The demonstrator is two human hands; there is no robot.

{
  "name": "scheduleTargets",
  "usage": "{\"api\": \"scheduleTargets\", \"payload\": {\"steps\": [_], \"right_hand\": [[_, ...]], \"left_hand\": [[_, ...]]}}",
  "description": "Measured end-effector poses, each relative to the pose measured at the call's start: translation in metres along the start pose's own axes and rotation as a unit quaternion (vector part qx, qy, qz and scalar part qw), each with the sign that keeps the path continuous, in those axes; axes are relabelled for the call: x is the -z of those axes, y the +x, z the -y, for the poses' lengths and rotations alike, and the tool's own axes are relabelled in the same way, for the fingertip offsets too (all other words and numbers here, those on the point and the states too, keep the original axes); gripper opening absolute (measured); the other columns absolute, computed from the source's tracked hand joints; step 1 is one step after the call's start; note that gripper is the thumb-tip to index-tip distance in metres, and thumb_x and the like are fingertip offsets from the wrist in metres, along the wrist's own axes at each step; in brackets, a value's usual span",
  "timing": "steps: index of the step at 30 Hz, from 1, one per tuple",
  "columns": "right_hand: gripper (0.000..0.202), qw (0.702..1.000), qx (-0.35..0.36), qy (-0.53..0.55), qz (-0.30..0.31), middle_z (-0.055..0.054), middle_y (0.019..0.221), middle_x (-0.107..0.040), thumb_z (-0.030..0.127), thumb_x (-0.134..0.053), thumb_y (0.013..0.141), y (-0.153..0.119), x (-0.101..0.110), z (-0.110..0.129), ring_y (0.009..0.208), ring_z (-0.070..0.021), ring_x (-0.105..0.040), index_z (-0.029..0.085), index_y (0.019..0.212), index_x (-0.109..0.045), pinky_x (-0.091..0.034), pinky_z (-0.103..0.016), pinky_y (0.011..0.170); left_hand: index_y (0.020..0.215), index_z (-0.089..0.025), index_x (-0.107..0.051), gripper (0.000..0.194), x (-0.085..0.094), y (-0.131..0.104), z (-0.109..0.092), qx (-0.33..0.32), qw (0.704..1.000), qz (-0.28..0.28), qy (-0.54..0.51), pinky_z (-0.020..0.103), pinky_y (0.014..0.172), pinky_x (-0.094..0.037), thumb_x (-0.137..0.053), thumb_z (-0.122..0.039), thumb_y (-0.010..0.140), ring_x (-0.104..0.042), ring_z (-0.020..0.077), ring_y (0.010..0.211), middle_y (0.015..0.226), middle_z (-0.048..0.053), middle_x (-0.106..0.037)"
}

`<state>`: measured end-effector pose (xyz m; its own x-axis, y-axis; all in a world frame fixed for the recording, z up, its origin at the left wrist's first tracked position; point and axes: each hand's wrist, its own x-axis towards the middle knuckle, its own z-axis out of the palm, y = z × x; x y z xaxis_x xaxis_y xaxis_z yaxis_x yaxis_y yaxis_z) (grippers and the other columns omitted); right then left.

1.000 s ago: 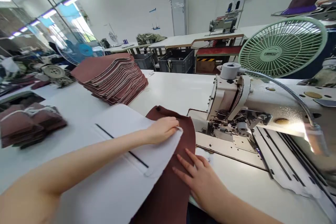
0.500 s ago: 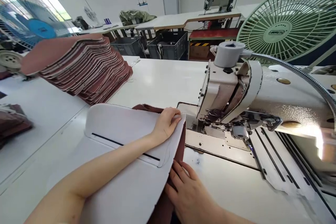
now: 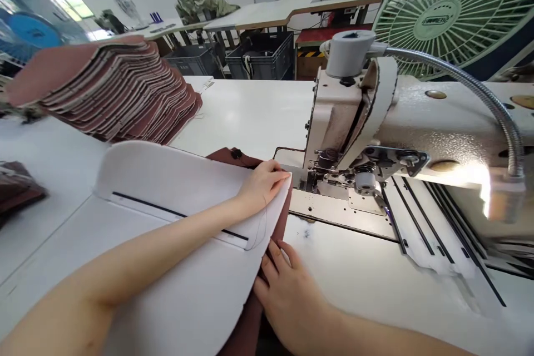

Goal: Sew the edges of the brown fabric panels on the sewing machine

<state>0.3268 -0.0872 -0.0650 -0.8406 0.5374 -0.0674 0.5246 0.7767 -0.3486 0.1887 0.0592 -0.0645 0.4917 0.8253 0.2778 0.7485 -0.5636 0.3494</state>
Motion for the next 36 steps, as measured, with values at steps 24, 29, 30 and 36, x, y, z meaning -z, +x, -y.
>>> {"api": "scheduleTargets", "payload": {"steps": [24,29,30,36], "right_hand": [[0.039,0.999,0.016,0.038,-0.009,-0.024,0.133,-0.053,0.027,-0.049,0.092,0.017,-0.008,0.018,0.13,-0.0423,-0.04,0.01,0.124,-0.062,-0.032,-0.066,0.101],[0.04,0.999,0.019,0.035,0.007,-0.023,0.134,-0.053,0.029,-0.051,0.091,0.016,-0.004,0.016,0.129,-0.042,-0.04,0.01,0.125,-0.061,-0.033,-0.064,0.101],[0.04,0.999,0.02,0.032,0.01,-0.023,0.134,-0.053,0.029,-0.051,0.091,0.016,-0.004,0.016,0.129,-0.0422,-0.04,0.01,0.125,-0.062,-0.033,-0.063,0.101],[0.04,0.999,0.031,0.022,-0.015,-0.023,0.134,-0.053,0.027,-0.05,0.091,0.014,-0.004,0.012,0.127,-0.0411,-0.043,0.01,0.124,-0.062,-0.035,-0.062,0.099]], "left_hand": [[0.13,-0.017,-0.052,0.037,0.003,-0.034,-0.009,-0.088,0.987,0.008,0.133,0.037,0.085,-0.043,-0.037,-0.018,0.097,-0.055,0.0226,0.108,0.115,0.01,-0.063],[0.131,-0.02,-0.051,0.037,0.0,-0.033,-0.007,-0.075,0.994,0.002,0.073,0.04,0.092,-0.045,-0.038,-0.02,0.097,-0.054,0.0227,0.113,0.115,0.009,-0.063],[0.131,-0.02,-0.051,0.036,0.0,-0.033,-0.006,-0.072,0.995,0.004,0.063,0.041,0.094,-0.046,-0.038,-0.02,0.097,-0.054,0.0227,0.114,0.117,0.009,-0.063],[0.13,-0.022,-0.052,0.035,0.002,-0.041,0.0,-0.083,0.995,0.023,0.048,0.043,0.098,-0.046,-0.038,-0.022,0.098,-0.053,0.0236,0.119,0.123,0.009,-0.062]]}}
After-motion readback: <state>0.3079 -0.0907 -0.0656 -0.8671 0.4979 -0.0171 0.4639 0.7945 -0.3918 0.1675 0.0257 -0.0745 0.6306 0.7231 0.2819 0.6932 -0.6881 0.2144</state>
